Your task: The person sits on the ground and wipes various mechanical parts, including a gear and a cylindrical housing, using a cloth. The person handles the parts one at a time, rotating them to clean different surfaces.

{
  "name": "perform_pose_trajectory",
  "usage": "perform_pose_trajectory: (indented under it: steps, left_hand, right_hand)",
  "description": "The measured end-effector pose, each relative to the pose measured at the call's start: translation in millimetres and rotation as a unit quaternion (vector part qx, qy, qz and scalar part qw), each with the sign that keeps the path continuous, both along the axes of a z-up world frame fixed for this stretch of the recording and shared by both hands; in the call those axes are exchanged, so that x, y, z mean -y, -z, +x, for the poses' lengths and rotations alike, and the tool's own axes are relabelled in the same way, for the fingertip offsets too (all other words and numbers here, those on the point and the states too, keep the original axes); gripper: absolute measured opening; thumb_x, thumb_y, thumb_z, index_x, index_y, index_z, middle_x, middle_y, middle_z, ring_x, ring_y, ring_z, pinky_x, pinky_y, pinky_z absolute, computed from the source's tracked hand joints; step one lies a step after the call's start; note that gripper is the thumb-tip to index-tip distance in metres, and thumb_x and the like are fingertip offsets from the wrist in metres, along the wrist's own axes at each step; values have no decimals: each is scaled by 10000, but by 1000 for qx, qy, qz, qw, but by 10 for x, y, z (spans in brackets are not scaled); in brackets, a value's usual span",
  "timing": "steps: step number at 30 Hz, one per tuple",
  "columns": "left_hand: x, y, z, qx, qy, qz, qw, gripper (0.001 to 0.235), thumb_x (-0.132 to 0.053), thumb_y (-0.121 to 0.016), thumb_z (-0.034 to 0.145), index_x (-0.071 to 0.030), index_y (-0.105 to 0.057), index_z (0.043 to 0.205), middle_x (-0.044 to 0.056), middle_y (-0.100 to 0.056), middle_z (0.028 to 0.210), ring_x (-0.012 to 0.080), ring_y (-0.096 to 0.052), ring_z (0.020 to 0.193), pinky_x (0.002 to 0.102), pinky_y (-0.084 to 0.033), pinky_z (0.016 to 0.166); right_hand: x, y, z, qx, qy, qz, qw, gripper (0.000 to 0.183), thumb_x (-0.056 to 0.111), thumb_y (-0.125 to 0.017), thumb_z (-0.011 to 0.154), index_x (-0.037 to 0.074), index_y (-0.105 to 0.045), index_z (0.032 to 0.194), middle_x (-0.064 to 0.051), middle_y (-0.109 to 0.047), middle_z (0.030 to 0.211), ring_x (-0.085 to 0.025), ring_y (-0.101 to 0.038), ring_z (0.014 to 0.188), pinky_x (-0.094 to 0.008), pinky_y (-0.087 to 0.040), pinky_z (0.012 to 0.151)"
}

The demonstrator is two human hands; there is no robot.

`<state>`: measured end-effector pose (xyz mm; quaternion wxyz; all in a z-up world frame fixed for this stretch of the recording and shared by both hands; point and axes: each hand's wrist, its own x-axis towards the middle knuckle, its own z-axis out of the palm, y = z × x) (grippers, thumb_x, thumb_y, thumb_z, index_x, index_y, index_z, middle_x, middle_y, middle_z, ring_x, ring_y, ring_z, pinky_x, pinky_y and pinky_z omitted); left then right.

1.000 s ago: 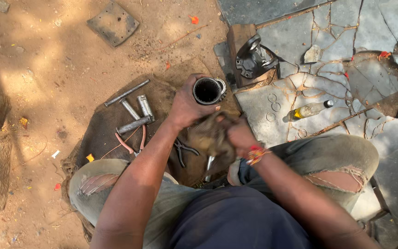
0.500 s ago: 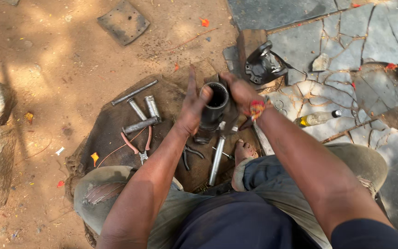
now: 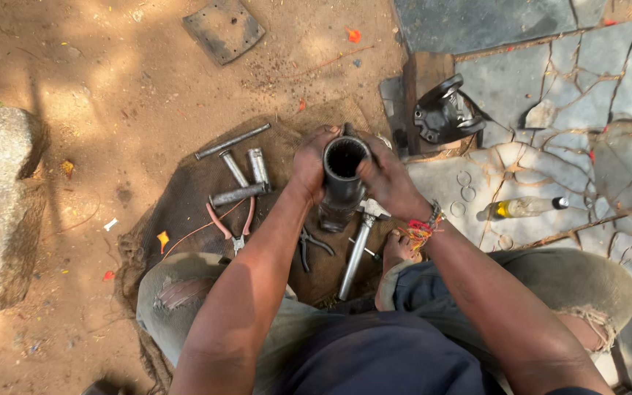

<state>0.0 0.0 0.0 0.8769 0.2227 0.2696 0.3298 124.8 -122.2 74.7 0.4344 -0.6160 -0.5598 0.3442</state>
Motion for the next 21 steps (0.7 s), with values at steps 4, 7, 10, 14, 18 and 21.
perform_pose_trajectory:
  steps: [4, 7, 10, 14, 18, 21]
  left_hand:
    - [76, 154, 85, -86, 17, 119, 989, 172, -173, -621, 1002, -31, -698, 1060, 83, -718, 910, 186, -674, 795, 353, -569, 752]
    - [186, 298, -26, -269, 4, 338, 902, 229, -180, -604, 1006, -21, -726, 1116, 166, -729, 988, 301, -695, 872, 386, -576, 783]
    - [397, 371, -195, -395, -25, 461, 794, 291, -155, -633, 958, -35, -709, 1212, 255, -696, 1085, 426, -692, 982, 443, -549, 814]
    - [717, 350, -407, -445, 90, 434, 778, 445, -169, -671, 878, -77, -617, 1310, 253, -706, 1086, 418, -676, 1062, 463, -569, 873]
    - [853, 365, -526, -460, 196, 531, 684, 404, -204, -754, 822, -79, -658, 1194, 219, -720, 1133, 402, -676, 1082, 480, -547, 942]
    - [1129, 512, -574, -470, 374, 573, 558, 409, -211, -728, 797, -130, -706, 1197, 187, -707, 1171, 377, -667, 1103, 465, -545, 947]
  right_hand:
    - [101, -199, -57, 136, 24, 44, 989, 1087, 376, -964, 661, 4, -398, 1511, -195, -471, 1502, -298, -462, 1405, -406, -373, 1159]
    - [103, -224, -41, 153, 46, 62, 985, 1016, 327, -1001, 630, 27, -492, 1457, -162, -537, 1495, -269, -521, 1393, -386, -411, 1165]
    - [111, -218, 52, 107, 36, 87, 990, 846, 256, -991, 676, 46, -570, 1379, -132, -595, 1442, -232, -587, 1339, -360, -469, 1140]
    - [257, -126, 127, 24, 51, 36, 998, 799, 222, -990, 645, 61, -606, 1328, -61, -658, 1296, -163, -633, 1199, -321, -511, 1064]
    - [299, -84, 193, 19, 72, 33, 997, 787, 202, -998, 627, 68, -613, 1302, -35, -668, 1246, -140, -641, 1155, -307, -527, 1034]
    - [314, -101, 201, -10, 64, 48, 997, 777, 194, -991, 632, 69, -616, 1302, -46, -658, 1239, -146, -637, 1161, -310, -521, 1035]
